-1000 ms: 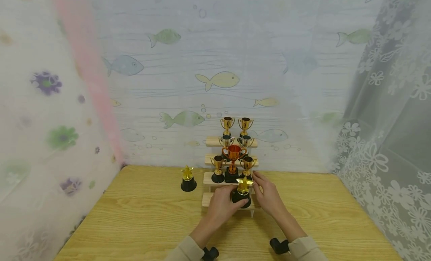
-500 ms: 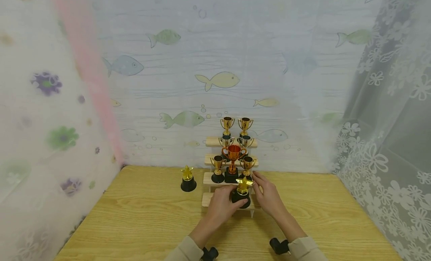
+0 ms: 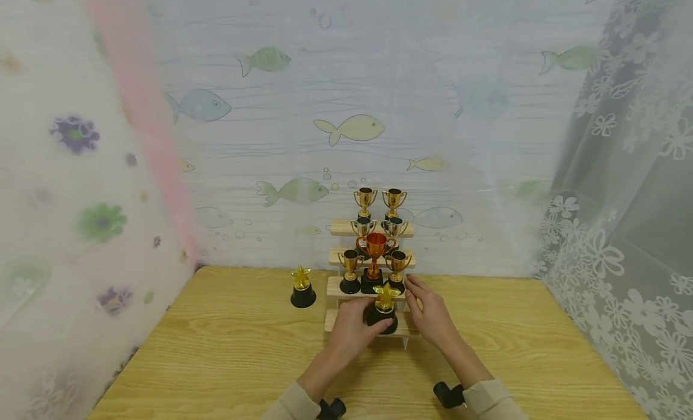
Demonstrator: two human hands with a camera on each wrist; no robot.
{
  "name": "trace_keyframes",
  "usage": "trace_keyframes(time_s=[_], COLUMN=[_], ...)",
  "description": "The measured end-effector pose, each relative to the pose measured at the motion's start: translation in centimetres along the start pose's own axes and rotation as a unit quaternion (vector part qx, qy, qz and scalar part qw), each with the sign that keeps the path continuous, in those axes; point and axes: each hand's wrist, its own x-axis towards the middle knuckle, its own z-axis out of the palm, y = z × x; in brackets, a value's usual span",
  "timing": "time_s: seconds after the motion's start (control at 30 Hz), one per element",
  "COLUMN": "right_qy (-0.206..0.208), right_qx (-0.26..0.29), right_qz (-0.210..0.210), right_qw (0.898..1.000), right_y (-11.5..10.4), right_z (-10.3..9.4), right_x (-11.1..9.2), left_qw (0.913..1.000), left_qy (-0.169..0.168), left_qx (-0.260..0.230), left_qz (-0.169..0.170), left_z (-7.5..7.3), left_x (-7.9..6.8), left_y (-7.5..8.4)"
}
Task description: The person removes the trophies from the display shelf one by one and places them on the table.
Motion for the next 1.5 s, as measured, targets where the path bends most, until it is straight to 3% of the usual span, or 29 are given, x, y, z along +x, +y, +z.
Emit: trace_keyframes(time_s=[0.27, 0.93, 1.5], right_qy=[0.003, 0.024, 0.013], right_qx=[0.001, -0.001, 0.004], right_qz=[-0.003, -0.027, -0.011], right_qw=[1.0, 0.999, 1.0], right_y=[0.0, -0.2, -0.1], right_z=[0.0, 0.1, 0.1], right_x=[0.0, -0.2, -0.1], left_qw=[1.0, 0.9989, 0.9989], left_qy=[0.009, 0.014, 0.034], left_qx=[0.004, -0.015, -0.01], left_qz=[0.0, -0.043, -0.031], left_z=[-0.8, -3.2, -4.7], left_x=[-0.3, -1.3, -1.7], left_y=[0.0, -1.3, -2.2])
